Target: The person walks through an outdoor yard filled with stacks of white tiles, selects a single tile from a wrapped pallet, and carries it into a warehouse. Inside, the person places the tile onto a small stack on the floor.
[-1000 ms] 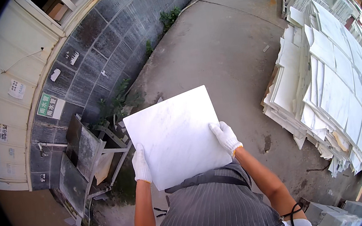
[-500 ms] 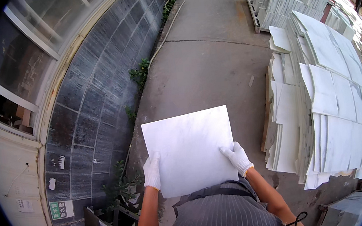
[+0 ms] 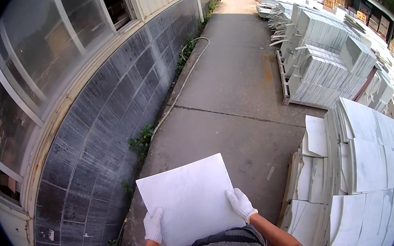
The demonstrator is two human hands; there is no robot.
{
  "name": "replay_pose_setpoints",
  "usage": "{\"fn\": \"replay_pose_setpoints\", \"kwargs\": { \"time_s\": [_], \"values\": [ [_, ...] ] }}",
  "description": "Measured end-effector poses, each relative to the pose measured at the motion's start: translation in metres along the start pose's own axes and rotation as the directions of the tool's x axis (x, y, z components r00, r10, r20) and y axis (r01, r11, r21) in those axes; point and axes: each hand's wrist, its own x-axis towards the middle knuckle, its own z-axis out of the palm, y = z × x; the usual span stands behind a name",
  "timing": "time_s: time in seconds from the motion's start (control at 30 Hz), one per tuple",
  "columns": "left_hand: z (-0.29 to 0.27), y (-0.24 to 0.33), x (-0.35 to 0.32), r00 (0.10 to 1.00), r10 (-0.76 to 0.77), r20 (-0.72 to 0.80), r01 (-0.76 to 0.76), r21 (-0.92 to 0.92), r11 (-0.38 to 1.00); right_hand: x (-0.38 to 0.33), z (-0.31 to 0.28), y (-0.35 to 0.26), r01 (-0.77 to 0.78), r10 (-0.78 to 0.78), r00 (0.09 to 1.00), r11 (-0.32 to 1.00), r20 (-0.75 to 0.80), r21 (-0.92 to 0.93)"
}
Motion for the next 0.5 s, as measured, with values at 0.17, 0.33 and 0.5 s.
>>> {"fn": "replay_pose_setpoints", "kwargs": {
  "time_s": [0.17, 0.33, 0.5],
  "values": [
    [0.083, 0.029, 0.126, 0.994, 0.072, -0.077, -0.060, 0.143, 0.988, 0.150, -0.036, -0.035, 0.020, -0.020, 1.000, 0.998, 0.002, 0.052],
    [0.199, 0.089, 0.306, 0.998, 0.057, -0.027, -0.052, 0.135, 0.989, 0.329, -0.074, -0.062, -0.089, 0.095, 0.992, 0.994, -0.085, 0.069],
    [0.315, 0.151, 0.452, 0.993, -0.024, 0.112, -0.004, 0.244, 0.970, 0.458, -0.134, -0.100, -0.076, 0.089, 0.981, 0.994, -0.173, 0.081]
  ]
}}
